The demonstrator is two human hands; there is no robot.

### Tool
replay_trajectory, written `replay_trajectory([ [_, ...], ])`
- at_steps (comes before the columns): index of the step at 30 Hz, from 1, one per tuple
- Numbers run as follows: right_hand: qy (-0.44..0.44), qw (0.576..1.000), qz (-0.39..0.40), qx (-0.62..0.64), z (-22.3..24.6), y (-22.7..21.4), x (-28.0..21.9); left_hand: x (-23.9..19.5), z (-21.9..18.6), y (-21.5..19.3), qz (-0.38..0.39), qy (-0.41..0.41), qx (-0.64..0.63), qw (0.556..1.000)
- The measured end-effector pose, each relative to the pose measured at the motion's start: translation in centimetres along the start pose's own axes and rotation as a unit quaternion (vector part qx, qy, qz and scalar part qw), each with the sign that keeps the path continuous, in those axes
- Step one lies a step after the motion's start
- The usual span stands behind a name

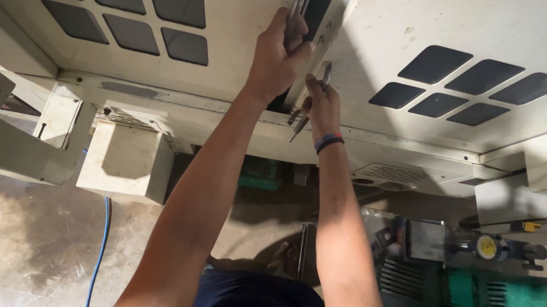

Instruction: The person uses a wrench to loosen and remove bolts from a machine panel, opens the panel to access internal components, and then closes the panel. The person also wipes the wrench with a cloth and places it on a nearby table.

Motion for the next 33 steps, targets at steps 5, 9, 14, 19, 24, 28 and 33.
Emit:
replay_trajectory([
  [5,0.008,1.000,-0.003,-0.002,0.3,0.1,-0.2,0.0,-0.1,0.0,0.003,-0.005,-0.012,1.000],
  [9,0.004,1.000,-0.007,-0.005,0.4,0.2,-0.3,0.0,-0.2,0.0,-0.001,-0.006,-0.006,1.000],
  [14,-0.003,1.000,-0.005,-0.006,0.3,0.2,-0.2,-0.1,-0.2,0.0,0.001,-0.007,-0.007,1.000],
  [19,0.000,1.000,-0.004,-0.004,-0.2,0.1,0.0,0.0,-0.2,0.0,0.000,-0.010,-0.005,1.000],
  [24,-0.002,1.000,-0.005,-0.006,-0.6,-0.1,0.2,0.0,0.0,-0.1,0.002,-0.003,-0.008,1.000],
  [28,-0.005,1.000,-0.008,-0.013,-0.5,-0.1,0.1,0.1,0.1,0.0,0.006,-0.001,-0.007,1.000],
  [33,0.001,1.000,-0.005,-0.014,-0.5,0.0,0.2,0.2,0.4,-0.1,-0.003,0.000,0.011,1.000],
])
Point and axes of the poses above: each hand's wrist, its own x-axis towards the middle knuckle, its own y-axis out of the palm, z = x × y, the point moved 1 cm from there along x, towards the middle knuckle, and after that the axes turned 10 degrees about -y, right-handed, at the moved point
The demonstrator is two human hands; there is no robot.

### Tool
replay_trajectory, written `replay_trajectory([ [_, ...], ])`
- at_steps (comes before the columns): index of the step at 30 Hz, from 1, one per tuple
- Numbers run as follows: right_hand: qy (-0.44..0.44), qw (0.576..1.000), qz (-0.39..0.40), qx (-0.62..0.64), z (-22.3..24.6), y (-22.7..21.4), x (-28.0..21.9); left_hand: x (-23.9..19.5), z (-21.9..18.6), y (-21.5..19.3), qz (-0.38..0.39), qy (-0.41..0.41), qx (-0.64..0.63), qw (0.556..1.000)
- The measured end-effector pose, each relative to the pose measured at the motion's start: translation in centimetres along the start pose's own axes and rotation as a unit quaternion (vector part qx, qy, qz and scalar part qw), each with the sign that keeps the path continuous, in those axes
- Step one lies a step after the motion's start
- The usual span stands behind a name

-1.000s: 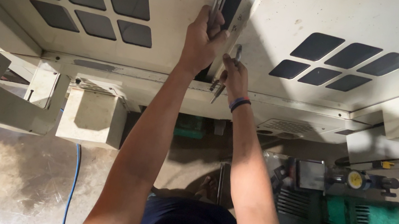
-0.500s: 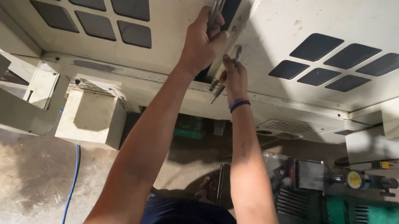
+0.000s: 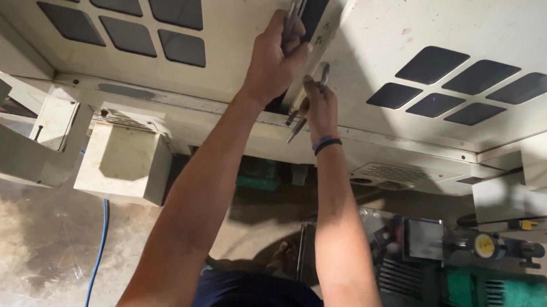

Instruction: The person uses a wrench to loosen and remove bolts from a machine panel, opens the panel to access internal components, and then closes the panel. The person also wipes the wrench with a cloth and places it on a nearby table.

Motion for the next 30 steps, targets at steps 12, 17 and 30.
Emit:
replay_trajectory([
  [12,0.003,1.000,-0.001,0.016,-1.1,-0.5,0.4,0.4,-0.2,-2.3,-0.027,0.059,0.077,0.995],
  [17,0.024,1.000,-0.011,0.007,-1.0,-0.3,0.5,0.6,0.1,-4.3,-0.045,0.037,0.094,0.994],
  [30,-0.007,0.999,-0.037,0.036,-2.1,-0.6,0.5,1.1,1.6,-10.9,-0.082,0.053,0.120,0.988],
])
Point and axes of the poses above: each hand's wrist, its own x-axis towards the middle knuckle, its own y-axis out of the palm, z = x × y, the point moved 1 cm from there along x, towards the middle knuckle, and after that the axes turned 10 degrees about -y, right-handed, at the moved point
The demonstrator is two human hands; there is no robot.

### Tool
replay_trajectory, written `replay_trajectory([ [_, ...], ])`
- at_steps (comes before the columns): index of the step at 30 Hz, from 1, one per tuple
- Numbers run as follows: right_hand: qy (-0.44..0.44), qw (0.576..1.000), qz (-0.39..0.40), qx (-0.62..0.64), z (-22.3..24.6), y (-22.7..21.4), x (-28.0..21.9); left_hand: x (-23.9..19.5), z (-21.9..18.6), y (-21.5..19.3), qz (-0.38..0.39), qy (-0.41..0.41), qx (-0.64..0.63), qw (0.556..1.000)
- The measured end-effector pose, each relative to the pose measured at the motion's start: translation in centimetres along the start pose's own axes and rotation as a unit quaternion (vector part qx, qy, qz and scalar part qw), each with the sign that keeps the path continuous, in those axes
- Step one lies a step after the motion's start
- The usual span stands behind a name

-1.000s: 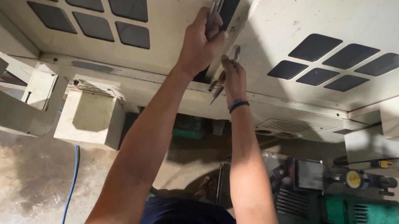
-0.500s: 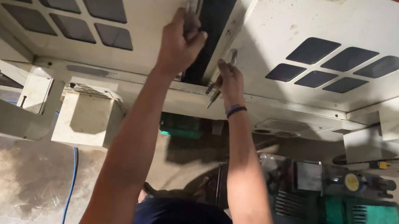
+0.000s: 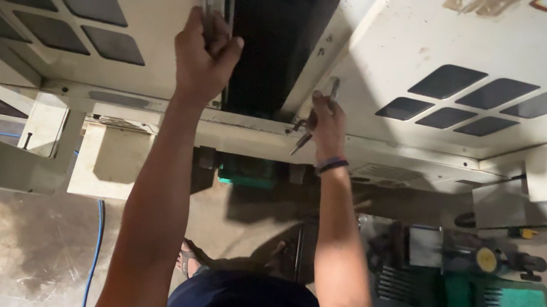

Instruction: The person uses a wrench to loosen and remove bolts from a machine panel, opens the panel to access internal components, and then closes the panel. The person also wipes the wrench with a cloth and places it on a nearby table.

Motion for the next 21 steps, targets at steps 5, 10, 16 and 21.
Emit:
replay_trajectory([
  [5,-0.014,0.999,-0.015,0.037,-2.2,-0.7,1.0,0.8,2.0,-2.1,-0.038,0.011,0.018,0.999],
  [10,-0.026,0.999,-0.029,-0.032,-3.2,-1.6,1.4,1.7,3.6,-5.7,-0.080,0.040,0.061,0.994],
  [16,-0.069,0.997,-0.021,-0.024,-2.2,-1.5,-1.4,2.4,6.4,-10.4,-0.139,0.005,0.038,0.990],
  [21,-0.028,0.998,-0.048,0.025,-3.2,1.2,-8.2,3.0,7.8,-15.0,-0.154,-0.005,-0.040,0.987],
])
Point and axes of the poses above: each hand's wrist, its own x-axis towards the middle knuckle, its own y-axis out of the palm, z = x × y, the point moved 1 cm from there along x, towards the middle knuckle, and after that the axes turned 10 degrees about -y, right-handed, at the moved point
